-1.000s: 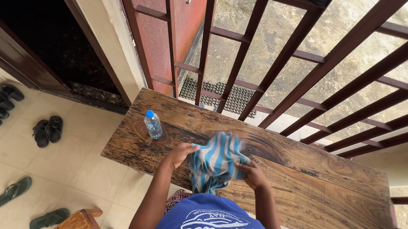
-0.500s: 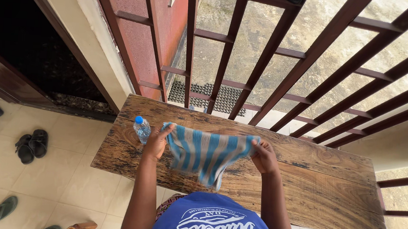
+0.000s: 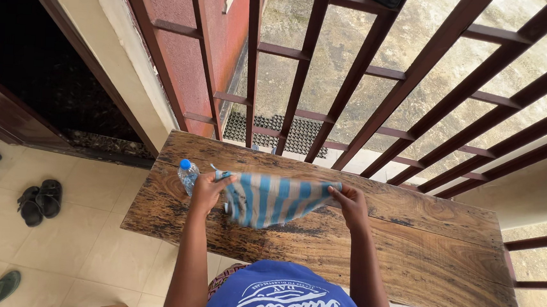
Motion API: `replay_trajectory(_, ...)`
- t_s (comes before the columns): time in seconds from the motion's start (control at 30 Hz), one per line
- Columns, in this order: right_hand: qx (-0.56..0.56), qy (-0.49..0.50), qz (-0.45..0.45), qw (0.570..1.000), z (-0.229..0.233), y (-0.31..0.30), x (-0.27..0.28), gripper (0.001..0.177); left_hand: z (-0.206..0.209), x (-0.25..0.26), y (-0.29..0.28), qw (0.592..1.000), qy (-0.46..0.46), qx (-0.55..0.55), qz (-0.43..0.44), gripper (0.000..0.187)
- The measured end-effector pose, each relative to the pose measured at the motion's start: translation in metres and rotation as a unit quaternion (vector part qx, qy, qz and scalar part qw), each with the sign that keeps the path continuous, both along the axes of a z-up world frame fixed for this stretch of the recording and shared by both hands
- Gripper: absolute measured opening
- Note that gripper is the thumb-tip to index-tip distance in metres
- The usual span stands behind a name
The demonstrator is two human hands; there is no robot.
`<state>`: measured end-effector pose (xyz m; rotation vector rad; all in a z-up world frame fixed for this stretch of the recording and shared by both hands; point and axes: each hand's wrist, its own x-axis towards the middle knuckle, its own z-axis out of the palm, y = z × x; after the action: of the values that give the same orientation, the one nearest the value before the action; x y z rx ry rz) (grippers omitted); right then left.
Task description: The person removes a small wooden stool and a patterned tablecloth from a wooden table, then wipes the table surface with a cloth. They repeatedly pour water from a plastic bottle onto the cloth and continue wiping the table until the end of the clip.
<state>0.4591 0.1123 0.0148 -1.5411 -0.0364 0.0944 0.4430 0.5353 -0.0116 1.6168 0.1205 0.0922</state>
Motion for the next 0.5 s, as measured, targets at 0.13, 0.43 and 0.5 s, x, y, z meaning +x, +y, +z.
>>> replay_trajectory(0.13, 0.128, -0.009, -0.008, 0.992, -0.002, -0.001, -0.014, 0.017, -0.013, -0.011, 0.002, 0.991, 0.007, -0.123, 0.046, 0.018)
replay_trajectory(0.43, 0.102, -0.008, -0.035, 0.994, -0.030, -0.018, -0.019, 0.016, 0.022, -0.030, -0.011, 0.971, -0.127, -0.203, 0.012, 0.026)
replay_trajectory(0.5, 0.099, 0.009, -0.073, 0.992, -0.031, -0.019, -0.019, 0.017, 0.022, -0.033, -0.017, 0.976, -0.097, -0.196, 0.022, 0.025)
